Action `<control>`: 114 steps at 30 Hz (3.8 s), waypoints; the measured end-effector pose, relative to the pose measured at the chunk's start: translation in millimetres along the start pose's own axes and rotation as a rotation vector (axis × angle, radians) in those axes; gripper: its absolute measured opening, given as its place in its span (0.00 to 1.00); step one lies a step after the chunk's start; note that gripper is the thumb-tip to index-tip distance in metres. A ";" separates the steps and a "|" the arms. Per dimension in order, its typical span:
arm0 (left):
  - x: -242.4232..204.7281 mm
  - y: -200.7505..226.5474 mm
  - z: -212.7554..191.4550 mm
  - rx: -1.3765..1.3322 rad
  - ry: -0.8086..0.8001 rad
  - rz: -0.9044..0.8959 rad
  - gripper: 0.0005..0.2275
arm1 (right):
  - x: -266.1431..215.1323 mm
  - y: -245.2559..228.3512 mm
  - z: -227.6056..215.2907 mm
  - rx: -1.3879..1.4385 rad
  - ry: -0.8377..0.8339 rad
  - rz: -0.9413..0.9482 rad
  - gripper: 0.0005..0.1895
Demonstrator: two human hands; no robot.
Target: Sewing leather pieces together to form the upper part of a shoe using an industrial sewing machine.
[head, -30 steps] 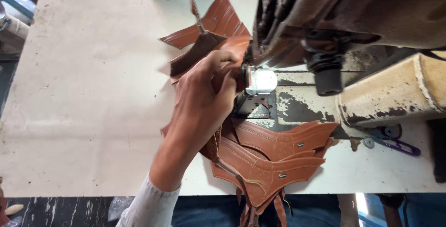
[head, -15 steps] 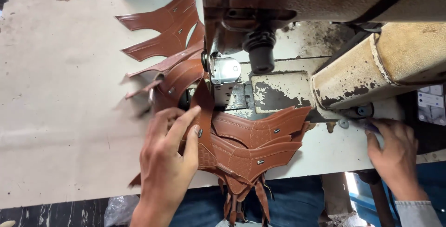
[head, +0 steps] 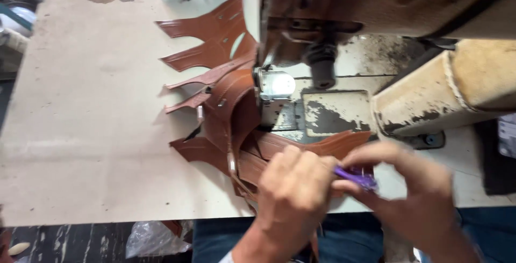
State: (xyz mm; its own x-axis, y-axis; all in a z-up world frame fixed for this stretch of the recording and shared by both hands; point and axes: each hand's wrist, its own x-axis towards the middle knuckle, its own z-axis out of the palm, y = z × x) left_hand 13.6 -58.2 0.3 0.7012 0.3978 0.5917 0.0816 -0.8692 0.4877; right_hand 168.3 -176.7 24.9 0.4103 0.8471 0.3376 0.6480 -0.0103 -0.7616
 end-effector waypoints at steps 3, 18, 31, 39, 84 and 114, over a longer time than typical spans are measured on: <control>-1.1 -24.4 -25.9 -0.052 0.106 -0.115 0.08 | 60.2 -2.3 4.7 0.292 -0.101 0.133 0.18; 15.1 -52.5 -43.8 0.023 0.241 0.090 0.15 | 155.7 7.2 51.6 -0.327 -0.453 0.091 0.16; 26.5 -76.7 3.2 0.238 0.163 0.122 0.16 | 94.7 30.0 12.2 0.938 0.209 1.053 0.17; 33.9 -57.5 -13.2 -0.097 0.242 -0.047 0.14 | 96.6 33.9 52.2 0.415 -0.255 0.356 0.24; -117.4 45.9 106.9 -0.839 -0.406 -0.844 0.20 | -89.3 399.0 -245.1 0.378 0.898 0.602 0.21; -36.4 114.8 110.7 -0.409 -0.213 0.091 0.22 | -246.0 221.5 -89.0 0.553 0.262 0.369 0.37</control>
State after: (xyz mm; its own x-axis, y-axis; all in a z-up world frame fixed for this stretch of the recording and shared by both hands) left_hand 75.9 -205.0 -36.3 0.8256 0.2190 0.5200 -0.2432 -0.6935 0.6782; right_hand 268.0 -434.7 -177.6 0.7260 0.6838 0.0726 0.0455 0.0576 -0.9973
